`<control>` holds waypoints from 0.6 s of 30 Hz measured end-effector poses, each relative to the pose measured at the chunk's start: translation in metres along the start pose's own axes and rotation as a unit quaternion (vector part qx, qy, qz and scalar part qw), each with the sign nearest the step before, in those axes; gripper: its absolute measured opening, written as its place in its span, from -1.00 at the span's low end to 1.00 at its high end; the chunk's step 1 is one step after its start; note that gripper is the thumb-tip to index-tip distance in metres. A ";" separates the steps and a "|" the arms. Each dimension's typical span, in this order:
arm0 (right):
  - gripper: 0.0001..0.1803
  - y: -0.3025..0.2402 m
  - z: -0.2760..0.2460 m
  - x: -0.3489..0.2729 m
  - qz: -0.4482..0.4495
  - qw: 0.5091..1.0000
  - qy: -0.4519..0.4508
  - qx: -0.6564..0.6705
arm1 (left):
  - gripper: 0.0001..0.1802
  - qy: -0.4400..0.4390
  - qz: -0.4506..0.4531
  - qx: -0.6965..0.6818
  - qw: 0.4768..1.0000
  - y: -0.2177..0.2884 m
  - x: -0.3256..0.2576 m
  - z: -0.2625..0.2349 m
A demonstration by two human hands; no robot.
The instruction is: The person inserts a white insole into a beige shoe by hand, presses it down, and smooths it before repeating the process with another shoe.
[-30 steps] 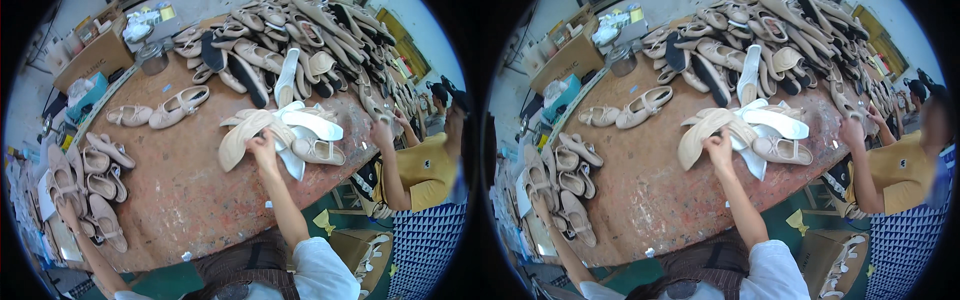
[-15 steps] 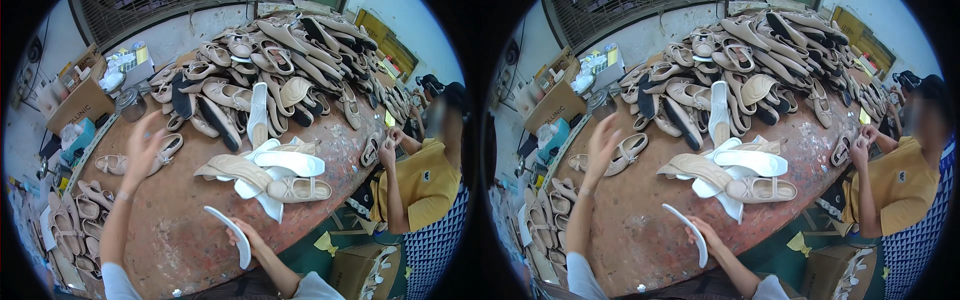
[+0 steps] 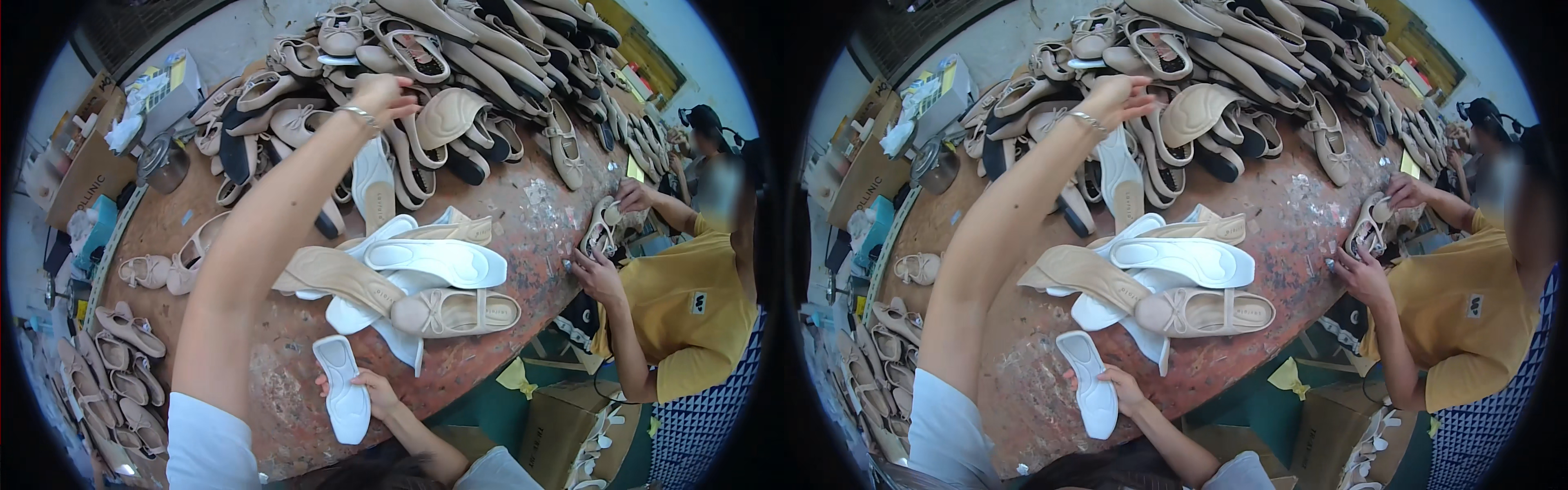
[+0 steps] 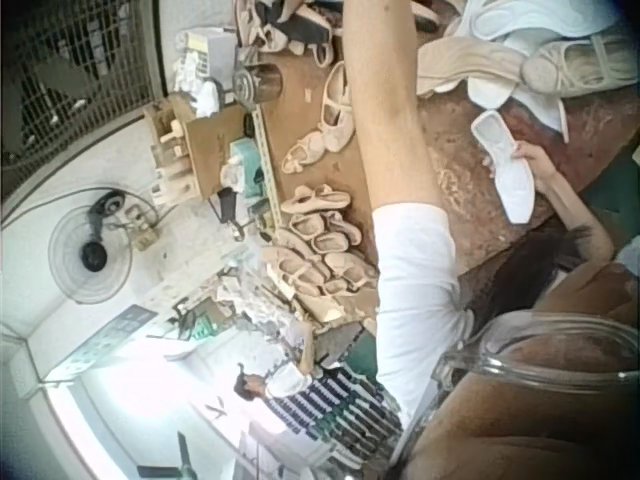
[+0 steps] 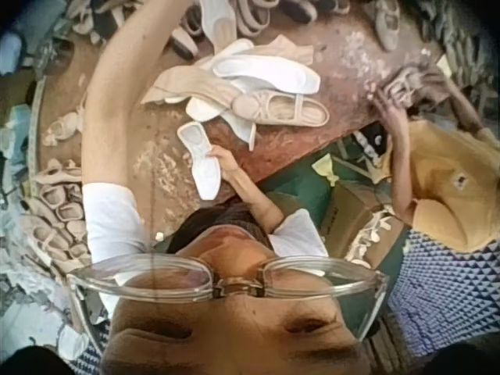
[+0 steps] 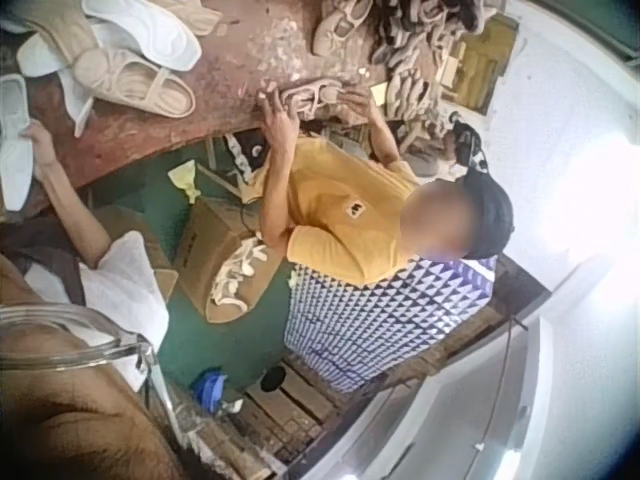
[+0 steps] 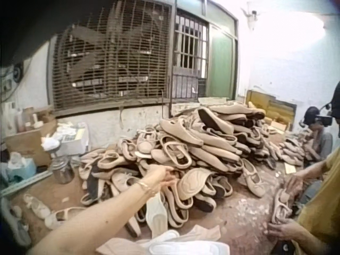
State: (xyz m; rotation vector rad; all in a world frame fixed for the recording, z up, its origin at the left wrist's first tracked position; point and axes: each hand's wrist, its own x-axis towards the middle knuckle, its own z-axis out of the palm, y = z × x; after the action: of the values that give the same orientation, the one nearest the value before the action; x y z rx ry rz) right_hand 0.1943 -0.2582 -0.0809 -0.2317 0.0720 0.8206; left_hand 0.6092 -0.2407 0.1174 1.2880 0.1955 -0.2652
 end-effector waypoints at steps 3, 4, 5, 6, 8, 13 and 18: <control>-0.41 0.001 0.008 0.001 -0.012 0.996 -0.008 -0.088 | -0.67 -0.033 0.007 0.061 0.998 0.015 -0.040 -0.033; -0.41 0.003 0.009 0.003 -0.013 0.996 -0.010 -0.090 | -0.61 -0.070 -0.012 0.034 0.997 0.019 -0.048 -0.042; -0.41 0.004 0.006 0.005 -0.011 0.993 -0.009 -0.115 | -0.54 -0.089 -0.027 0.018 0.995 0.020 -0.054 -0.042; -0.41 0.004 0.005 0.008 -0.005 0.990 -0.015 -0.143 | -0.46 -0.103 -0.035 0.004 0.994 0.025 -0.061 -0.044; -0.40 0.006 0.000 0.011 -0.020 0.978 -0.029 -0.208 | -0.26 -0.138 -0.046 -0.006 0.989 0.030 -0.067 -0.038; -0.36 0.013 -0.003 0.012 -0.064 0.986 -0.010 -0.151 | -0.16 -0.143 -0.092 -0.093 0.981 0.008 -0.047 0.008; -0.36 0.011 0.005 0.017 -0.054 0.989 0.020 -0.134 | -0.40 -0.125 -0.044 -0.201 0.970 -0.018 -0.003 0.032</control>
State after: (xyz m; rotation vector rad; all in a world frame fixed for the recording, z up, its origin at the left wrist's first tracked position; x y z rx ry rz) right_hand 0.1978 -0.2379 -0.0801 -0.5028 -0.0135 0.7171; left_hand 0.6009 -0.2763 0.1107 0.8349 0.0847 -0.4373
